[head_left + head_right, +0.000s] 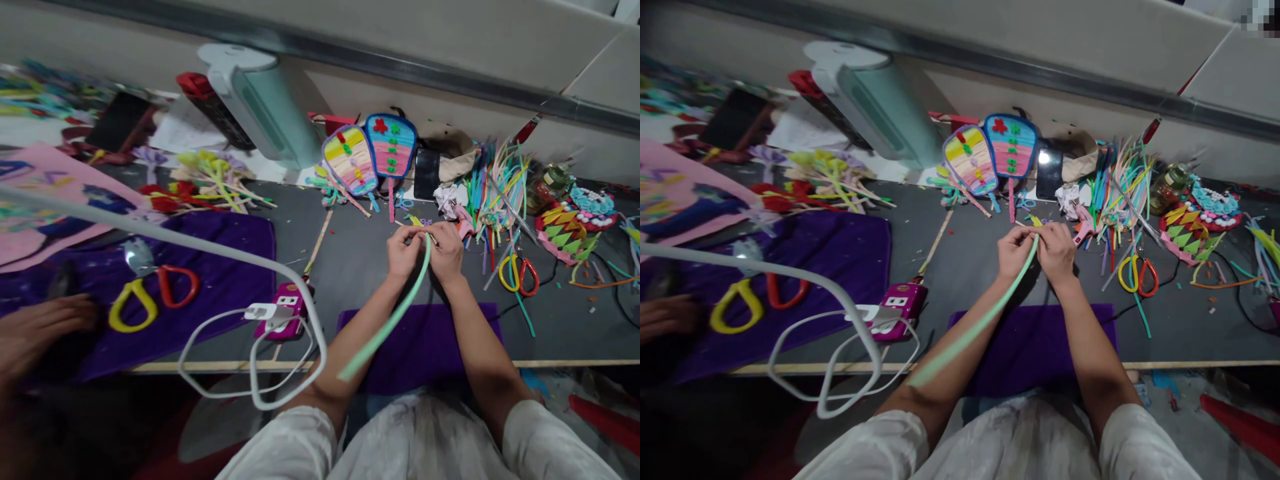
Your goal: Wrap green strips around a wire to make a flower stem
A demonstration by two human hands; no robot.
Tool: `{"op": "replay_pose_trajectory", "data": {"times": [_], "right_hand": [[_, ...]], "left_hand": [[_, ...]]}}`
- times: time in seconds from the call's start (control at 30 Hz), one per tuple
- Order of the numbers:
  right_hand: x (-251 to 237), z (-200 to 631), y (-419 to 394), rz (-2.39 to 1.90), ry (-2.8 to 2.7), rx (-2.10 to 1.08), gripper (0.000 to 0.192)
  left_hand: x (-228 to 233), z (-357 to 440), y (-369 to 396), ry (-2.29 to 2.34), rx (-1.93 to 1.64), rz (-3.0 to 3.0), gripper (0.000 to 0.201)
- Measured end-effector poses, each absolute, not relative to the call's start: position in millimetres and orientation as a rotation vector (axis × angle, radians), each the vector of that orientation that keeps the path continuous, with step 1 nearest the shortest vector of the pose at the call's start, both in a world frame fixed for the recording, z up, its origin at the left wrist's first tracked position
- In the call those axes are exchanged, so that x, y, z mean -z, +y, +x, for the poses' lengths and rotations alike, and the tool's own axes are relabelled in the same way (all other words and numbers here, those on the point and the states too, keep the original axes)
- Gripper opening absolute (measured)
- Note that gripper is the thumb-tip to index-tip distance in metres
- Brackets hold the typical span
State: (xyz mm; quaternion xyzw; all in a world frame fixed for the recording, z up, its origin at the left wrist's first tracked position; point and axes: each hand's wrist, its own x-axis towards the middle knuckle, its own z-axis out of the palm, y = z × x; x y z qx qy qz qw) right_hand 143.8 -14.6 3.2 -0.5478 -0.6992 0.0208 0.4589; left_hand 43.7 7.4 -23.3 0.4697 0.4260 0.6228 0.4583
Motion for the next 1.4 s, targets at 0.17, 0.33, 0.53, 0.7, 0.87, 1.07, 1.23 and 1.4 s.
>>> {"op": "replay_pose_trajectory", "data": {"times": [0.17, 0.33, 0.53, 0.7, 0.87, 1.07, 1.23, 1.4], "right_hand": [[4, 142, -12, -1.284, -1.694, -0.154, 0.02], [11, 141, -7, -1.206, -1.572, -0.326, 0.016], [7, 139, -5, -1.123, -1.382, -0.583, 0.012], [5, 138, -2, -1.052, -0.982, -1.002, 0.016], [4, 139, 1, -1.008, -0.768, -1.227, 0.025], [5, 144, 1, -1.056, -0.842, -1.127, 0.023], [7, 146, 0, -1.088, -0.905, -1.146, 0.021], [6, 145, 0, -1.132, -0.905, -1.154, 0.02]], "left_hand": [[19, 43, 11, 0.902, -1.432, 0.663, 0.017], [15, 36, 14, 0.742, -1.296, 0.435, 0.02], [7, 29, 16, 0.653, -1.163, 0.215, 0.014], [0, 28, 10, 0.505, -1.075, 0.222, 0.016], [1, 31, 6, 0.551, -1.125, 0.392, 0.019], [3, 34, 6, 0.645, -1.181, 0.502, 0.027], [5, 37, 6, 0.725, -1.241, 0.536, 0.028], [6, 37, 7, 0.751, -1.268, 0.512, 0.034]]}}
